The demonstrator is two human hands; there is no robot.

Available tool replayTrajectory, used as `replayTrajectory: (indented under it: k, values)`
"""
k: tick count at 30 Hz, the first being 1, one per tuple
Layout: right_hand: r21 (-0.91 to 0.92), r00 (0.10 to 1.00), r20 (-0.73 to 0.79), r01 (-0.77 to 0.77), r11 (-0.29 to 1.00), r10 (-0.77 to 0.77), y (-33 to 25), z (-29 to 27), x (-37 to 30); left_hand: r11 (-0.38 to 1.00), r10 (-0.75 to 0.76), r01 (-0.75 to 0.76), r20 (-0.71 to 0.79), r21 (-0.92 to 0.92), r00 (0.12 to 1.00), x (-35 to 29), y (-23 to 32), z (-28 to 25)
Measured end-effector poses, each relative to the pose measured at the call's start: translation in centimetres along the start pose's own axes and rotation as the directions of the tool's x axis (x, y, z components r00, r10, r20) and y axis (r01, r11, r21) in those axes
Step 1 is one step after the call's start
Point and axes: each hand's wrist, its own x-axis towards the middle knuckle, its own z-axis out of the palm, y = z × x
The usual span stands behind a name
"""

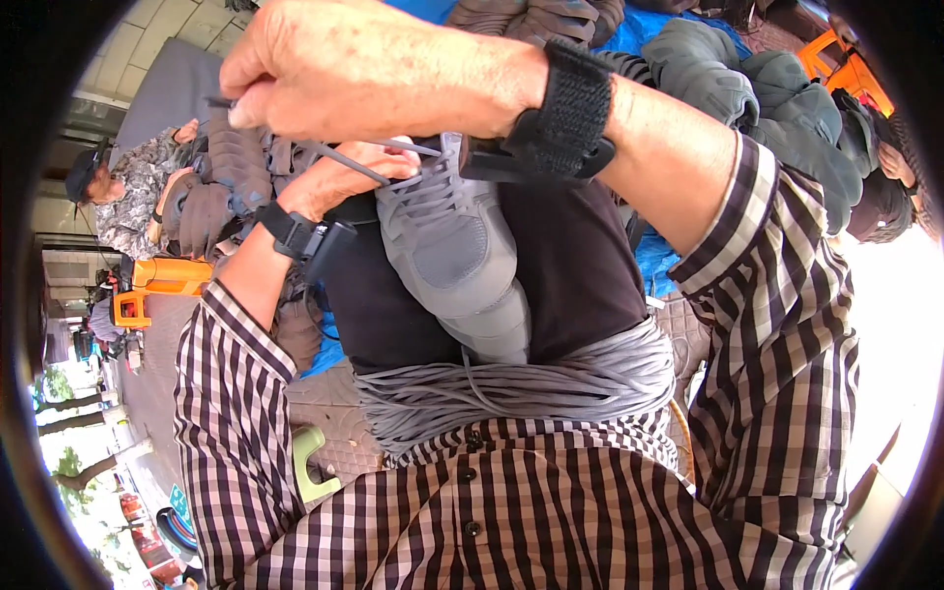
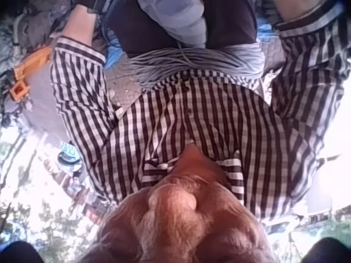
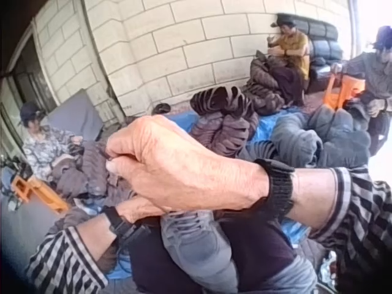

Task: Lacing shoelaces on a grey shoe and sorting multiple shoe uppers in a workshop.

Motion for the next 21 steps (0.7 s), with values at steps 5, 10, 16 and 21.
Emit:
replayTrajectory:
  k: [5,10,16,21]
  values:
    - [0.138,0.956,-0.030,-0.284,0.949,0.290,-1.4,-1.1,-1.1,0.920,-0.344,0.316,-0.090,-0.231,0.935,-0.9,0.4,0.6]
    - [-0.134,0.999,0.038,0.025,0.991,-0.020,-1.6,2.7,0.4,0.996,-0.080,0.073,-0.198,-0.046,0.977,-2.7,0.2,0.7]
    - [-0.125,0.954,0.046,0.300,0.946,-0.297,-2.8,5.9,1.1,1.000,-0.014,0.014,-0.002,-0.019,1.000,-2.0,-0.1,0.9]
    - [-0.237,0.982,0.178,0.102,0.966,-0.060,-3.5,1.6,2.2,0.999,0.040,-0.040,0.141,0.001,0.989,-1.5,-0.2,0.5]
